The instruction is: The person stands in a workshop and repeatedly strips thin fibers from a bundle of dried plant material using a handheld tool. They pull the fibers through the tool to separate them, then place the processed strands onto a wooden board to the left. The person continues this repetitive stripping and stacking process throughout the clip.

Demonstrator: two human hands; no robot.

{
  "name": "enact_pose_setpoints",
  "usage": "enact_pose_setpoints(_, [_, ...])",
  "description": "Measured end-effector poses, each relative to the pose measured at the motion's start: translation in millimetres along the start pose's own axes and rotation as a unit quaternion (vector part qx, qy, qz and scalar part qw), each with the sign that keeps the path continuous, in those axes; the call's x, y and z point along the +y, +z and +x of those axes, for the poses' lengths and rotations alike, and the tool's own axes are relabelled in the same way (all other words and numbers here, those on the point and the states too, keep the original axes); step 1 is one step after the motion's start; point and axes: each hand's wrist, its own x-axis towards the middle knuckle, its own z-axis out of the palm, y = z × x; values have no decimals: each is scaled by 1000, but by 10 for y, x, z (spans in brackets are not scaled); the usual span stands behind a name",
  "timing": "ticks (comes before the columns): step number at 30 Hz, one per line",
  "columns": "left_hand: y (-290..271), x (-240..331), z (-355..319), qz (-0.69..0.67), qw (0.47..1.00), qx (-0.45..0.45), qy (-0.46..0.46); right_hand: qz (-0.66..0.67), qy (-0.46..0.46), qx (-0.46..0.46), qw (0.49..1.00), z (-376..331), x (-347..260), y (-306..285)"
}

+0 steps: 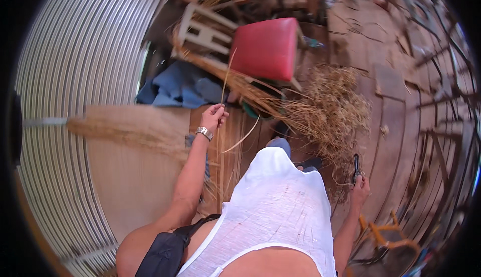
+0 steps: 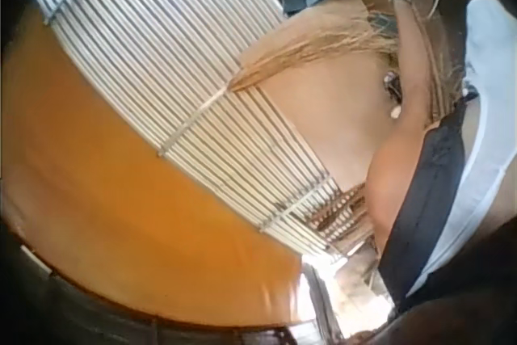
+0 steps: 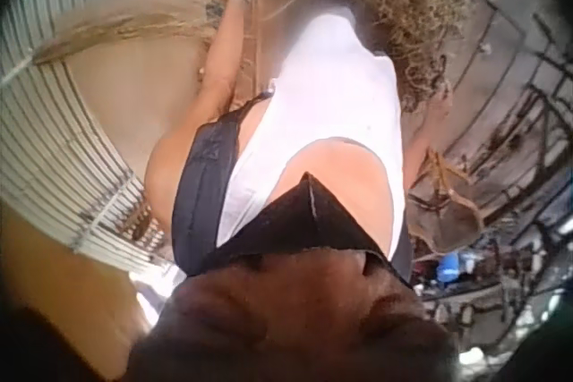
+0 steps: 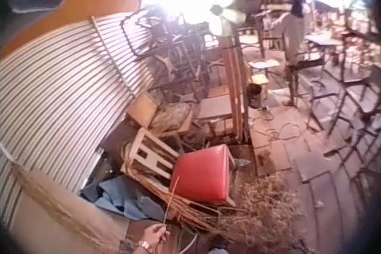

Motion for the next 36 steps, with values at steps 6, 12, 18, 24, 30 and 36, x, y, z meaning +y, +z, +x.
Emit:
enact_pose_setpoints(6, [-1844,-686,-917,288,948,135,-16,-108,-45,-89,989,193,-737,478])
enact_pose_setpoints(12, [-3521,-1012,-2458,486,826,233,-165,-125,-103,-177,971,737,-899,705])
enact_pose_setpoints(18, [-4489,-1560,-3103,633,524,434,-370,-221,-120,-234,939,881,-1251,1022])
enact_pose_setpoints(24, [-2442,-1615,-1212,271,898,278,-206,-308,-132,-273,902,417,-1608,1460])
enact_pose_setpoints(30, [626,-1616,-333,-52,974,-218,-13,-278,-223,-335,872,-453,-2189,1825])
enact_pose_setpoints(36, [2036,-596,-605,-325,723,-596,-127,-132,-175,-252,942,-1202,-2499,1751])
